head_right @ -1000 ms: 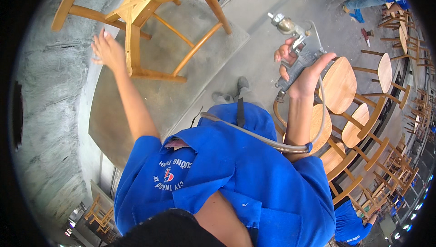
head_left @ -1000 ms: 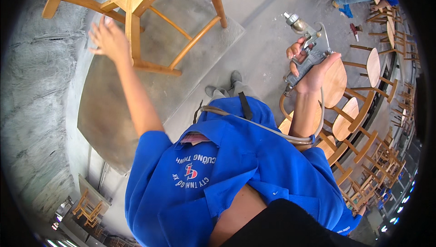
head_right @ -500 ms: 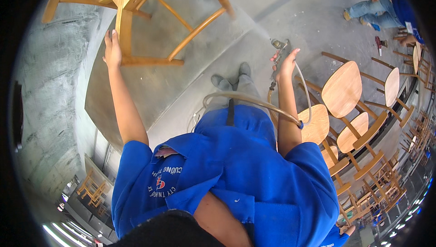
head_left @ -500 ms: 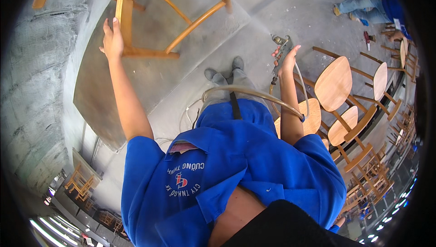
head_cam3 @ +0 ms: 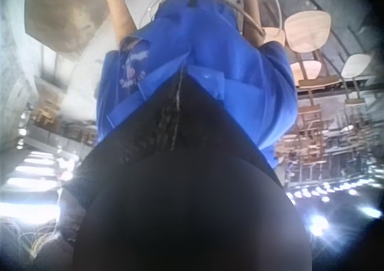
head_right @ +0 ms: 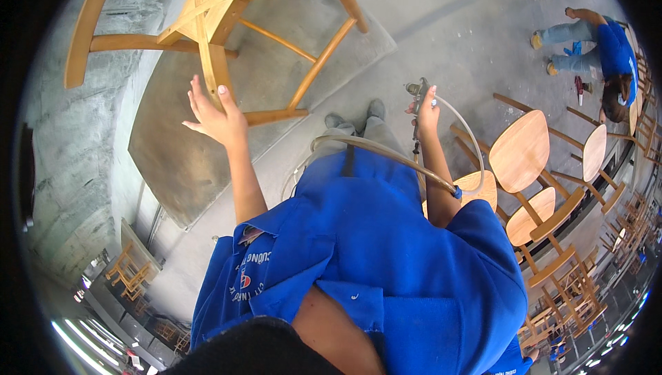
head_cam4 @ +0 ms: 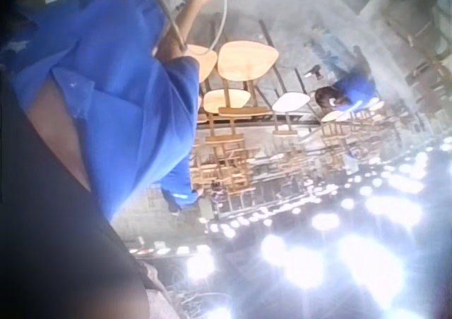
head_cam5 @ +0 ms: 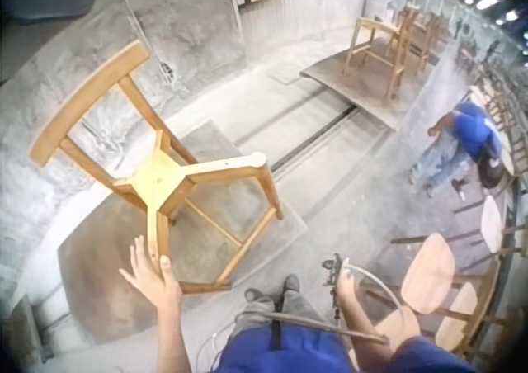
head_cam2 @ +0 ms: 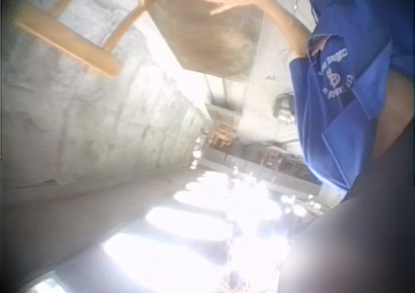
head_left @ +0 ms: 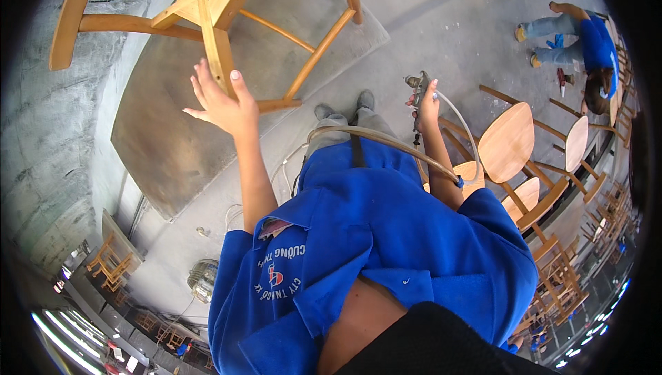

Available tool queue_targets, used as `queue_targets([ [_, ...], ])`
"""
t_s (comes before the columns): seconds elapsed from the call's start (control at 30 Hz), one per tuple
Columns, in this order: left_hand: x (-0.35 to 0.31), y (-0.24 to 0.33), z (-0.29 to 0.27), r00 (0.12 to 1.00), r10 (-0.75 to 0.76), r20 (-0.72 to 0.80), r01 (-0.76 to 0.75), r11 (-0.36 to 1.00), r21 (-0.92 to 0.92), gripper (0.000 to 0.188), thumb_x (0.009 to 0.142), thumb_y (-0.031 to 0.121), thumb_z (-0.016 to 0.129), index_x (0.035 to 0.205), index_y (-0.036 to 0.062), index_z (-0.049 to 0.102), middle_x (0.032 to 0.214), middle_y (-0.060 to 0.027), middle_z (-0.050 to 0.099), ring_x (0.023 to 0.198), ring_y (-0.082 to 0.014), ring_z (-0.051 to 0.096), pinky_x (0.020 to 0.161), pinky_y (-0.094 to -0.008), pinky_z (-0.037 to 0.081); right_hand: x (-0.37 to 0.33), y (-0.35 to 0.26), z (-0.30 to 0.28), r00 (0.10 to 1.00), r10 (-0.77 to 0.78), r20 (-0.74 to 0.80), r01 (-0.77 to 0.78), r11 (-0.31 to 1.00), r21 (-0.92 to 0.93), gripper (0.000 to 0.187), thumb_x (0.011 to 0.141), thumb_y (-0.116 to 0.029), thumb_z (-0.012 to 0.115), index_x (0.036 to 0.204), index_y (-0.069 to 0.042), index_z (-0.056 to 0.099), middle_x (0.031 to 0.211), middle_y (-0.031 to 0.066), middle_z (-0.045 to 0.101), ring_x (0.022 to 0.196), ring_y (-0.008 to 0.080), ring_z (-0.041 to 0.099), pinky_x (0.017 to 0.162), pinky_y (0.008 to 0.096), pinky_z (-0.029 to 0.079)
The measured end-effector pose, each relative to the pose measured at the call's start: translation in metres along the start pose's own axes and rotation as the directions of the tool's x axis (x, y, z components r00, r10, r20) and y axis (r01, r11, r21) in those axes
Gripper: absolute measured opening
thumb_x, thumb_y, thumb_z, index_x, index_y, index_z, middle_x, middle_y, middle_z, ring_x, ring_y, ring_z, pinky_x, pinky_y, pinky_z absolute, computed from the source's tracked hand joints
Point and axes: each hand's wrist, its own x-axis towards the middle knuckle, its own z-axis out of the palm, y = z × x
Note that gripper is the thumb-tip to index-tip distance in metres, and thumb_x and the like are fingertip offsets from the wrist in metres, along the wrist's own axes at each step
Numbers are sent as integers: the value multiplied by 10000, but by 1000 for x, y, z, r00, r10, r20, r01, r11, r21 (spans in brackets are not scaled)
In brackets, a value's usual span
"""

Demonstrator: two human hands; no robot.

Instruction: The person uses a spray gun to apply finish to wooden chair frames in a workshop. They rotate and reposition each chair to coat all sides, then move to the next chair and repeat the process.

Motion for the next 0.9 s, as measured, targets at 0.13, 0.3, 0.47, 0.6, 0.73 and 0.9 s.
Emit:
queue_targets([
  [0.13, 8, -22, 12, 995, 62, -77, -39, 963, 266, 572, 980, 470, 439, 1455, 153, 468, 1490, -131, 472, 1427, -354, 353, 1119, -699, -27, -9, -23, 38, 990, -90, 113, 102, 989, -107, 736, 943, -735, 343, 960, -64, 645, 697, 21, 617, 628, 129, 634, 433, 251, 346],
  [0.3, 78, -114, 7, 1000, -25, 0, 24, 972, 232, 612, 977, 534, 433, 1455, 153, 465, 1437, -113, 533, 1405, -348, 389, 1118, -709, -8, -37, -57, 75, 921, -253, 298, 316, 930, -189, 673, 989, -650, 361, 952, -47, 657, 706, 29, 626, 560, 105, 552, 430, 245, 346],
  [0.47, 135, -169, -8, 998, 52, 42, -54, 997, 61, 691, 951, 598, 452, 1472, 144, 435, 1440, -73, 535, 1405, -324, 394, 1143, -658, -34, -85, -77, 97, 806, -475, 352, 566, 794, -224, 601, 1006, -570, 424, 922, -20, 652, 693, 32, 620, 556, 90, 502, 502, 258, 376],
  [0.6, 103, -162, -13, 893, 381, -240, -429, 882, -197, 731, 925, 635, 463, 1435, 111, 480, 1447, -76, 522, 1399, -311, 400, 1156, -616, 2, -119, -66, 122, 793, -486, 368, 580, 787, -211, 571, 1012, -515, 480, 847, 8, 640, 692, 26, 612, 654, 116, 562, 634, 279, 444],
  [0.73, -21, -167, -16, 871, 471, 142, -364, 812, -456, 747, 867, 657, 526, 1360, 98, 566, 1376, -123, 568, 1339, -347, 451, 1143, -571, 195, -170, -22, 159, 809, -374, 453, 511, 829, -228, 601, 1015, -541, 447, 826, -6, 646, 679, 16, 610, 616, 107, 546, 576, 275, 422],
  [0.9, -157, -225, -45, 597, 376, 709, 314, 703, -638, 430, 950, 343, 599, 1262, 50, 631, 1242, -198, 635, 1174, -334, 584, 1031, -407, 419, -245, -4, 188, 826, -177, 535, 320, 929, -187, 738, 985, -684, 316, 940, -20, 635, 740, 41, 624, 599, 87, 534, 428, 227, 308],
])
